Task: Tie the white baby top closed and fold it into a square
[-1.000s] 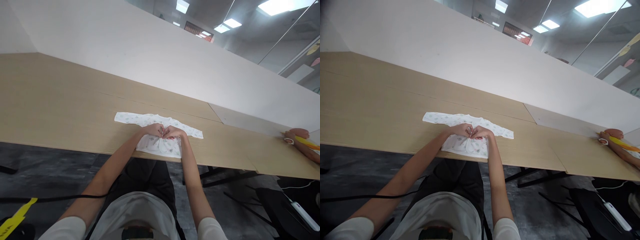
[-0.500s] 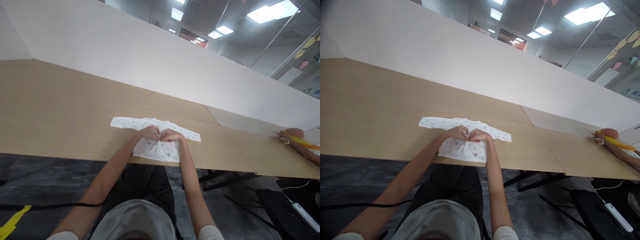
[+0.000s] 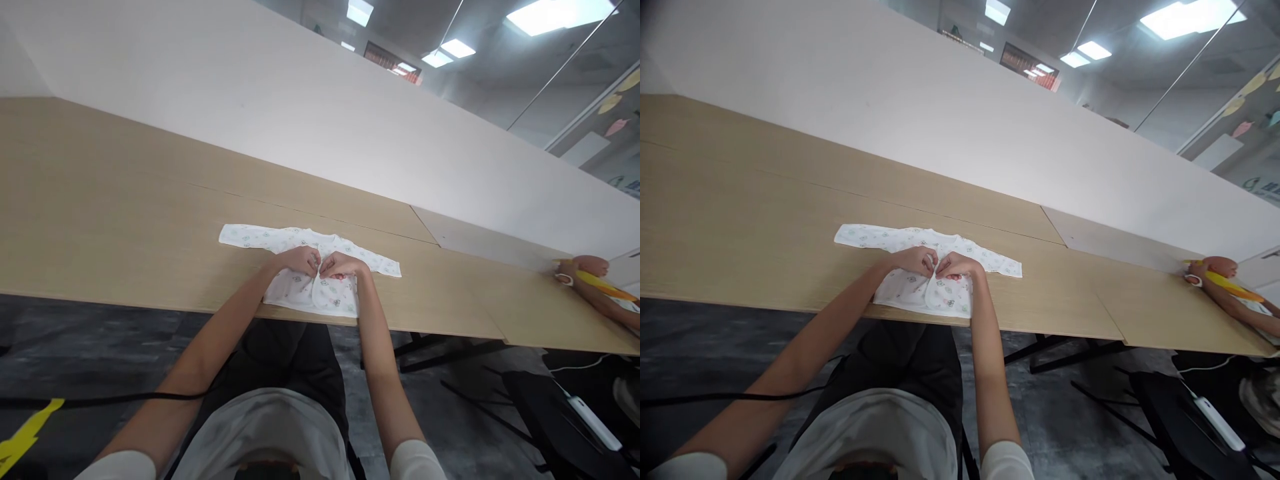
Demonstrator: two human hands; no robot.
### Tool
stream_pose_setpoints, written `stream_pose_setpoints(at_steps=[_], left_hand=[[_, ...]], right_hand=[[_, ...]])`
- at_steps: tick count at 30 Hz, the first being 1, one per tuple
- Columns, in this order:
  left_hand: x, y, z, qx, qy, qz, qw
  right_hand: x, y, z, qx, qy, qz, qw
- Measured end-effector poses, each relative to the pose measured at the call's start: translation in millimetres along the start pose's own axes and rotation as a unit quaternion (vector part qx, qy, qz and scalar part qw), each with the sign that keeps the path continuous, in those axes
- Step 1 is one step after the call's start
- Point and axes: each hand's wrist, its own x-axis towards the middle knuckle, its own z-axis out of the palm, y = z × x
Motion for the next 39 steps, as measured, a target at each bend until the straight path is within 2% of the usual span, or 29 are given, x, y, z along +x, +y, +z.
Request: stream_pose_setpoints(at_steps=[9,17,25,39], left_hand=[[4,-2,3,-0.02,0.019,0.016,0.999],[2,-5,0,-0.003,0.026,0.019,0.999],[2,-5,1,0.01,0.037,0.007,0.999],[3,-5,0,0.017,0.011,-0.005,1.0]], right_hand=[[3,2,1,-0.026,0.008,-0.028,0.999],[6,2,1,-0.015,0.024,0.007,1.0],[8,5,1,0.004,0.02,0.003,1.0],[11,12,-4,0.026,0.003,0.001,1.0]])
